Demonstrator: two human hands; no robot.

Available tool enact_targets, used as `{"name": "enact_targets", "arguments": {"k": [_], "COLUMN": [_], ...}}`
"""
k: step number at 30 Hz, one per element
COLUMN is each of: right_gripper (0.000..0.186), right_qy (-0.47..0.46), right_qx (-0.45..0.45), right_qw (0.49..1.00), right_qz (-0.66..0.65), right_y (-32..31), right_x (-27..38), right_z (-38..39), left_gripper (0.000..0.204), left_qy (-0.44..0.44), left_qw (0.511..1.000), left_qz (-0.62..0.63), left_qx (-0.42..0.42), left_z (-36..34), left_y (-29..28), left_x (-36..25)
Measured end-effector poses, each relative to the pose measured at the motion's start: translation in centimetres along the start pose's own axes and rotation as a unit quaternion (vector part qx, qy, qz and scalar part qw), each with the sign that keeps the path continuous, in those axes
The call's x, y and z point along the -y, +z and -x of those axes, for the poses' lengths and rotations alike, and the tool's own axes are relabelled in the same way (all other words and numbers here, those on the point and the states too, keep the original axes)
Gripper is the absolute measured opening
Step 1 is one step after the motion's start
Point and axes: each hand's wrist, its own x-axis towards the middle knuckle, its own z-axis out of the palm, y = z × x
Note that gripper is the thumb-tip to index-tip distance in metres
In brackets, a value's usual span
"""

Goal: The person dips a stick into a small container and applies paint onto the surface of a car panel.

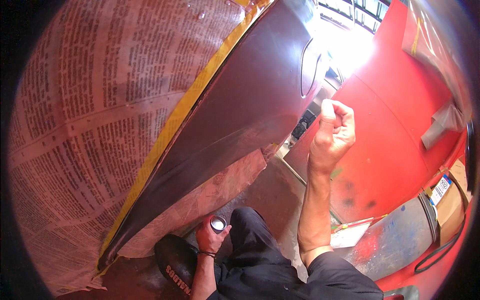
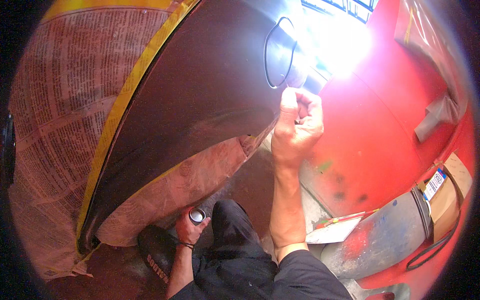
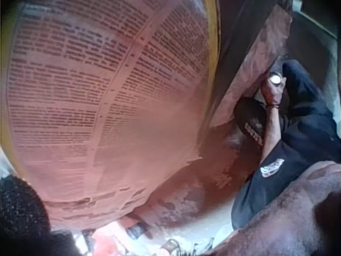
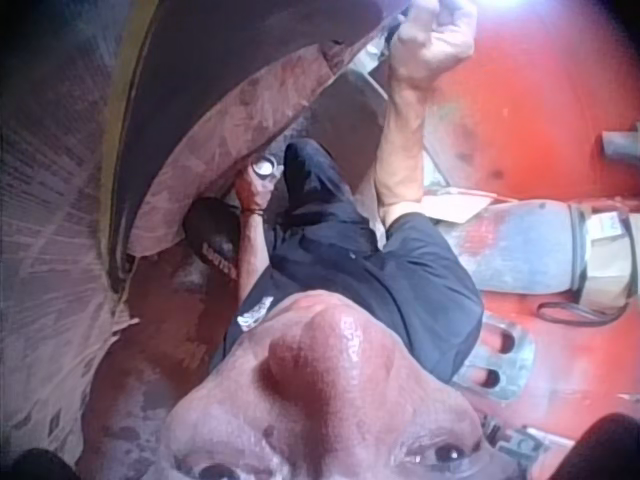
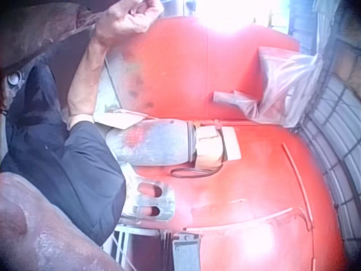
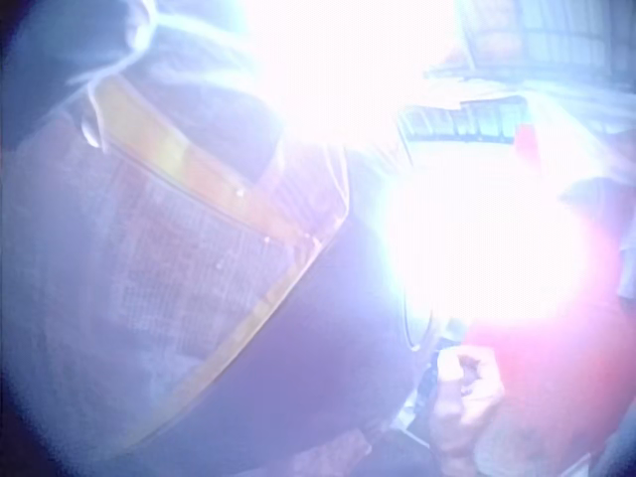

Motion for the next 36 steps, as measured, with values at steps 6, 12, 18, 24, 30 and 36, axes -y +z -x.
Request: {"name": "enact_targets", "arguments": {"k": [6,12,18,24,30,36], "right_gripper": [0.014,0.014,0.012,0.011,0.011,0.01], "right_qy": [0.053,0.01,-0.059,-0.067,-0.075,-0.083], "right_qx": [0.038,0.024,0.02,0.038,0.034,0.034], "right_qw": [0.998,0.999,0.993,0.988,0.988,0.983], "right_qz": [-0.011,0.047,0.1,0.137,0.133,0.159], "right_y": [2.4,3.2,3.0,2.7,3.1,3.1], "right_x": [-0.7,-1.5,-2.6,-2.5,-2.5,-2.0], "right_z": [-1.2,-0.7,-1.8,-1.9,-1.9,-2.0], "left_gripper": [0.078,0.077,0.074,0.072,0.073,0.075], "left_qy": [-0.014,-0.028,-0.026,-0.025,-0.024,-0.022], "left_qw": [0.999,0.999,0.999,0.999,0.999,0.999], "left_qz": [0.023,0.021,0.025,0.035,0.035,0.029], "left_qx": [0.023,0.029,0.017,0.017,0.018,0.018], "left_z": [0.1,0.4,-0.2,-0.2,-0.3,-0.4], "left_y": [0.2,0.6,1.0,0.8,0.8,1.0], "left_x": [0.3,0.9,0.5,0.3,0.2,0.1]}}
